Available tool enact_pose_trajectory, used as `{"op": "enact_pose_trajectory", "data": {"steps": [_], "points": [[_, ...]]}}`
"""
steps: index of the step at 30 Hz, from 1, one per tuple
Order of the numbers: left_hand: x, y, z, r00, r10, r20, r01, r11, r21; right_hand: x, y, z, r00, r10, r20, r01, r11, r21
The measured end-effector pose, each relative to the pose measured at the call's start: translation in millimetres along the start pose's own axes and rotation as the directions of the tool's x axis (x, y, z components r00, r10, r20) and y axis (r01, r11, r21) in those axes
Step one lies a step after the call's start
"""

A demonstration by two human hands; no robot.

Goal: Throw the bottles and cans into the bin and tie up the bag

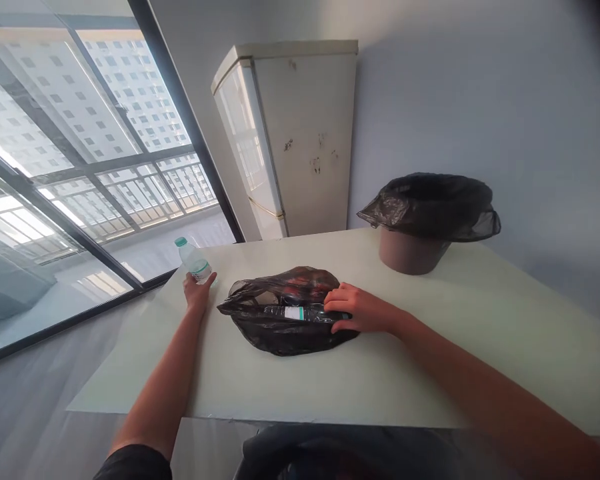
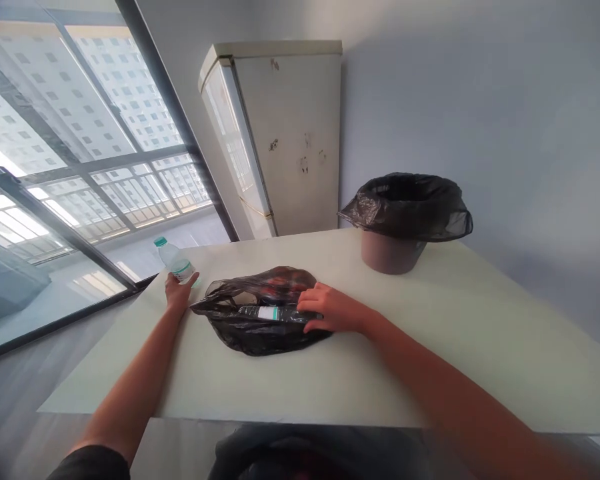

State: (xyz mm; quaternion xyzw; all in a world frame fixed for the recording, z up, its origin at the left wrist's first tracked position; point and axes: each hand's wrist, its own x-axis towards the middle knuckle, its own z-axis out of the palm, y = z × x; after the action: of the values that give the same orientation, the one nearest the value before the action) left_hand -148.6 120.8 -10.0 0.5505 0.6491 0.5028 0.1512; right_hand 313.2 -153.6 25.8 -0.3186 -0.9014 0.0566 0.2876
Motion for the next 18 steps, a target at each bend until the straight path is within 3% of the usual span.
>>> {"op": "enact_pose_trajectory", "data": {"steps": [5, 8, 10, 12, 13, 14, 15, 16, 17, 18], "points": [[-7, 3, -4.5, 0.999, -0.03, 0.02, 0.032, 0.993, -0.114, 5, -12, -3, 0.994, 0.097, 0.052, -0.097, 0.995, 0.015], [-20, 17, -17.1, 0.998, -0.016, -0.068, 0.001, 0.978, -0.21, 8, -17, -4, 0.988, 0.127, 0.083, -0.124, 0.991, -0.04], [-35, 36, -29.6, 0.98, 0.027, -0.198, -0.084, 0.956, -0.282, 9, -19, -3, 0.986, 0.132, 0.1, -0.126, 0.99, -0.06], [-59, 63, -42.2, 0.937, 0.137, -0.323, -0.247, 0.911, -0.331, 9, -19, -3, 0.988, 0.121, 0.098, -0.117, 0.992, -0.044], [-74, 79, -47.4, 0.923, 0.232, -0.307, -0.335, 0.878, -0.342, 9, -19, -3, 0.989, 0.116, 0.092, -0.114, 0.993, -0.029], [-90, 96, -51.2, 0.908, 0.362, -0.212, -0.417, 0.838, -0.352, 9, -19, -3, 0.989, 0.121, 0.082, -0.121, 0.993, -0.012], [-108, 114, -53.4, 0.864, 0.495, -0.09, -0.491, 0.79, -0.367, 9, -18, -2, 0.988, 0.136, 0.076, -0.136, 0.991, 0.004], [-126, 130, -53.9, 0.784, 0.619, 0.044, -0.557, 0.734, -0.388, 8, -17, -2, 0.985, 0.154, 0.076, -0.156, 0.988, 0.021], [-144, 145, -52.8, 0.674, 0.714, 0.189, -0.594, 0.676, -0.436, 8, -16, -1, 0.981, 0.173, 0.085, -0.177, 0.984, 0.035], [-159, 158, -50.1, 0.535, 0.773, 0.342, -0.601, 0.632, -0.489, 7, -15, 1, 0.976, 0.195, 0.098, -0.201, 0.979, 0.046]]}}
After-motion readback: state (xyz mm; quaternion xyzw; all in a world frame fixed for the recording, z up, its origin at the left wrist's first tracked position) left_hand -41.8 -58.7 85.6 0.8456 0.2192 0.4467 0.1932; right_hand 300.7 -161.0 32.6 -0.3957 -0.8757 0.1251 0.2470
